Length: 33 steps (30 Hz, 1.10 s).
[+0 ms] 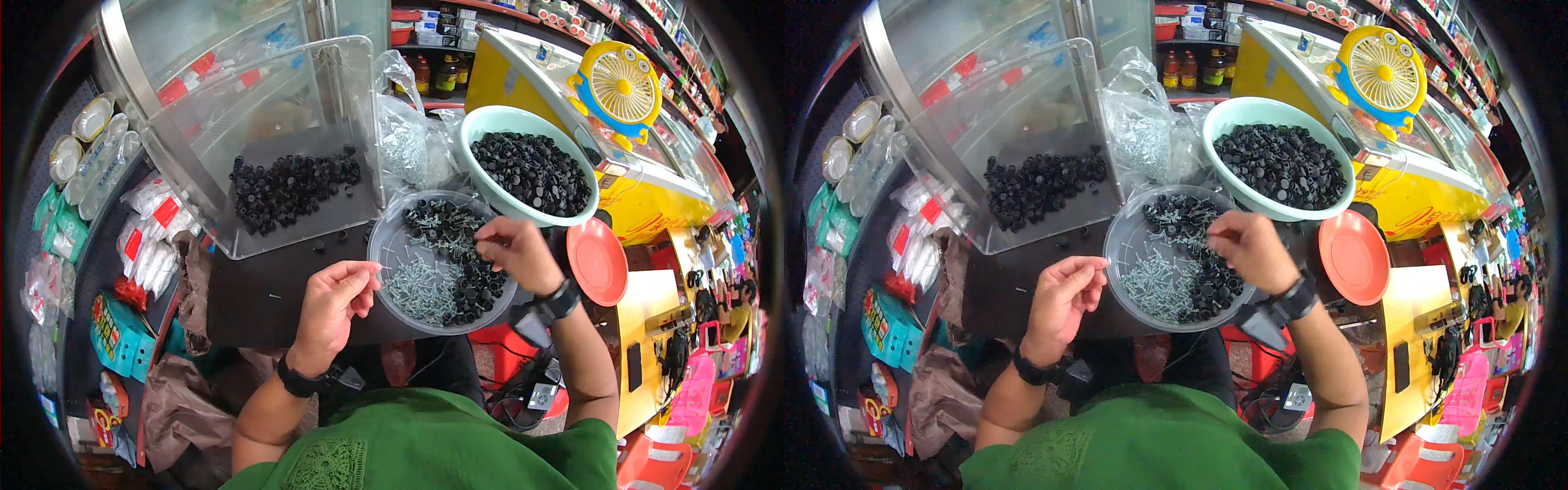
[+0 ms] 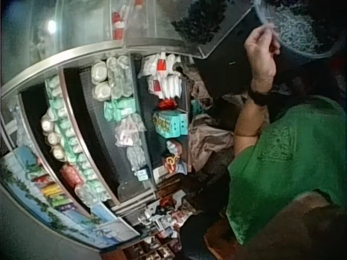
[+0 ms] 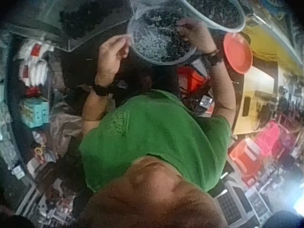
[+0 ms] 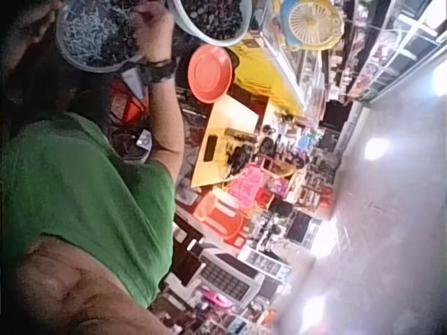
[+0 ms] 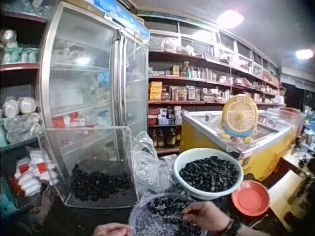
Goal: Assembling black plastic fasteners by inserting metal studs into them.
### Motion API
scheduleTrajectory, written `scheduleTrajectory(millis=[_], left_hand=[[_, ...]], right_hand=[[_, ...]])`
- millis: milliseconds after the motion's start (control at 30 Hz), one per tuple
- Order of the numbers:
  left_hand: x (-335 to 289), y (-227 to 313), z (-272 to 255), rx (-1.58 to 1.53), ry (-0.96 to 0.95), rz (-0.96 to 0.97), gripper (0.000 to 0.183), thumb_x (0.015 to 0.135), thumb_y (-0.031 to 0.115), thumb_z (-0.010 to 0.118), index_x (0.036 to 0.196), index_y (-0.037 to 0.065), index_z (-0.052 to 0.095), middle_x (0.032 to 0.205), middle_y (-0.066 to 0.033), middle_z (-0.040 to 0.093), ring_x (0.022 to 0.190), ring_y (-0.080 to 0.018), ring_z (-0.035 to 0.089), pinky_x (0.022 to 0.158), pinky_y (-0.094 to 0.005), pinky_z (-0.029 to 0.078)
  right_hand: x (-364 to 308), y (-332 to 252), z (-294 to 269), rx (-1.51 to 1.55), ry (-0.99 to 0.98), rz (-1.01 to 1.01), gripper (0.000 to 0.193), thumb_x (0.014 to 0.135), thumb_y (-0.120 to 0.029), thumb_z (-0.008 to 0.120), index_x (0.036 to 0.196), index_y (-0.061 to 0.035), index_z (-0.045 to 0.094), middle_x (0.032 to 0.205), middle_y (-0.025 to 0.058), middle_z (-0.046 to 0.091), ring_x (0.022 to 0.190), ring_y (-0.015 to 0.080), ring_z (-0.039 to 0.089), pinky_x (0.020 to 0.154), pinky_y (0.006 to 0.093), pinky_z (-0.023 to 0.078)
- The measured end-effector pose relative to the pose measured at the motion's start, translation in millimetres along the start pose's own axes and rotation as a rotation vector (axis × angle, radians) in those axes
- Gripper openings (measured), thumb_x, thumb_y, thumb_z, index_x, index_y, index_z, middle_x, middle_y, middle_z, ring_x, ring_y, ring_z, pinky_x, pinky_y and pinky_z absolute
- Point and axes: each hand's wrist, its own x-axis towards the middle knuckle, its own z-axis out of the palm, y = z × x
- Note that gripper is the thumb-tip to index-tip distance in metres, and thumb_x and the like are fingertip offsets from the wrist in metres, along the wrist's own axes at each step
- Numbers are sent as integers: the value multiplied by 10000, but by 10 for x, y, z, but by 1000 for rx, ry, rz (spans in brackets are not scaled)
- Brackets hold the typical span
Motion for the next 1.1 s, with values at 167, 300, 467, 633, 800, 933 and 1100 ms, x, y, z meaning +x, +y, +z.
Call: scheduleTrajectory(millis=[167,300,467,633,800,933,1100], left_hand=[[-41,-38,-66,176,34,55,170,909,88,563,1015,-12,652,804,-34,642,615,-43,535,525,-179,417],[-73,-60,-76,240,49,49,165,901,74,559,1003,-16,653,796,-49,642,607,-61,538,519,-195,418],[-102,-80,-113,265,54,32,163,893,72,564,997,-16,655,797,-44,637,621,-64,538,531,-193,419],[-146,-64,-173,293,64,27,163,892,74,565,992,-16,656,798,-43,635,624,-65,536,536,-192,419],[-155,-90,-221,295,69,20,162,893,78,565,988,-15,657,796,-43,633,625,-61,536,534,-190,421],[-134,-103,-171,361,42,30,158,888,81,571,984,-8,660,787,-38,630,625,-55,534,533,-188,426],[-144,-103,-142,469,45,33,154,884,83,576,982,4,664,783,-32,629,627,-51,535,535,-185,429]], right_hand=[[97,141,230,-754,121,-368,225,716,-45,648,934,-8,608,940,129,587,943,329,559,794,406,487],[166,109,408,-912,-17,-372,403,690,-16,644,1083,10,558,1029,140,566,1009,335,521,849,405,470],[149,-52,579,-688,-262,-448,532,637,28,669,1153,11,541,1054,159,559,1032,349,512,894,408,444],[115,-56,531,-441,-194,-574,418,667,70,660,1073,21,572,984,145,576,994,308,572,821,378,486],[126,14,363,-242,-63,-347,328,641,120,591,952,19,596,879,137,586,808,284,600,707,356,491],[155,123,408,-215,-7,-315,245,630,116,617,844,-2,606,802,114,596,767,263,593,685,350,482],[162,31,421,-570,36,-618,268,633,-15,712,882,-57,622,909,96,596,914,308,535,781,409,471]])
